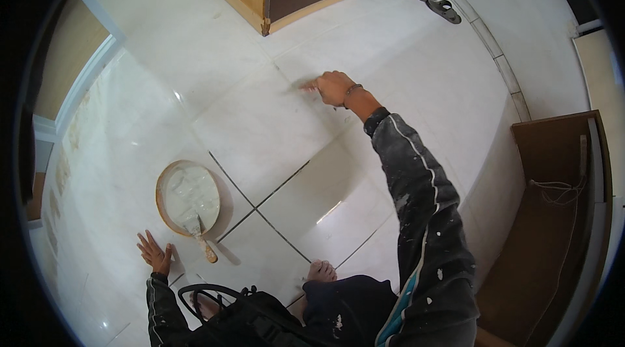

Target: The person applies a white grout or filler mixture into the gaps between floor tiles using a putty knife and their hands.

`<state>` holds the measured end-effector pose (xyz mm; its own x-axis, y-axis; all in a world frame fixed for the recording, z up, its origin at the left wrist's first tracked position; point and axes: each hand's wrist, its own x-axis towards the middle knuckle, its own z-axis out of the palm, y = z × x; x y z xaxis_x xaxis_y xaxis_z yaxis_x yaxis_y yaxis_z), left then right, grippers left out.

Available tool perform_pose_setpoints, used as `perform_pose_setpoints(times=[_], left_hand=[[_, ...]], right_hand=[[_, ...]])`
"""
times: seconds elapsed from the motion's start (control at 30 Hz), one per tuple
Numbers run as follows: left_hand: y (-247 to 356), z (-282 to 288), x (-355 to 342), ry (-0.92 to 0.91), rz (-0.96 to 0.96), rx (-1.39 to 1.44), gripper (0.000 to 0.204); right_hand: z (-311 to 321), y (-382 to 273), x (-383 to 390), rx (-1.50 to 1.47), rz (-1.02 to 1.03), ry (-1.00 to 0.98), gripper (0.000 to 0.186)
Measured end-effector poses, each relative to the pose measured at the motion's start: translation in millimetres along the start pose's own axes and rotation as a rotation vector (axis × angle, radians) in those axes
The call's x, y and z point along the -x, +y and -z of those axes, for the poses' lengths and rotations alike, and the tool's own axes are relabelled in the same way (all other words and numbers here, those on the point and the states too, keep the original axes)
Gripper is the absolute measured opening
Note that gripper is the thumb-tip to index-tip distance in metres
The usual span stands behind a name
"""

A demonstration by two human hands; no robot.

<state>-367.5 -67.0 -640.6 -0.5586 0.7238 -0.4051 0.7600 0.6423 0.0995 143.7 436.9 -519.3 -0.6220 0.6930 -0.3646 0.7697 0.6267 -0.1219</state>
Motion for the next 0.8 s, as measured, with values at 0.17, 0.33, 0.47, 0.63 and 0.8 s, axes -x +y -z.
perform_pose_setpoints(times=[0.17,0.33,0.47,0.63,0.8], left_hand=[[0.8,-3.5,-1.7,0.045,-0.028,-0.006,0.092],[11.3,6.3,1.0,-0.006,-0.001,0.011,0.095],[8.7,7.0,4.9,-0.005,-0.017,0.017,0.096],[1.0,2.3,5.7,0.037,-0.050,0.020,0.096],[-3.9,-1.1,2.3,0.020,-0.068,0.013,0.094]], right_hand=[[-11.8,-58.8,-51.1,0.029,-0.145,0.245,0.052],[-65.5,-92.7,-109.1,0.256,-0.123,0.526,0.042],[-75.8,-104.7,-123.7,0.404,-0.151,0.504,0.040],[-65.8,-116.0,-122.1,0.267,-0.198,0.426,0.040],[-15.0,-93.7,-99.4,0.105,0.081,-0.002,0.049]])
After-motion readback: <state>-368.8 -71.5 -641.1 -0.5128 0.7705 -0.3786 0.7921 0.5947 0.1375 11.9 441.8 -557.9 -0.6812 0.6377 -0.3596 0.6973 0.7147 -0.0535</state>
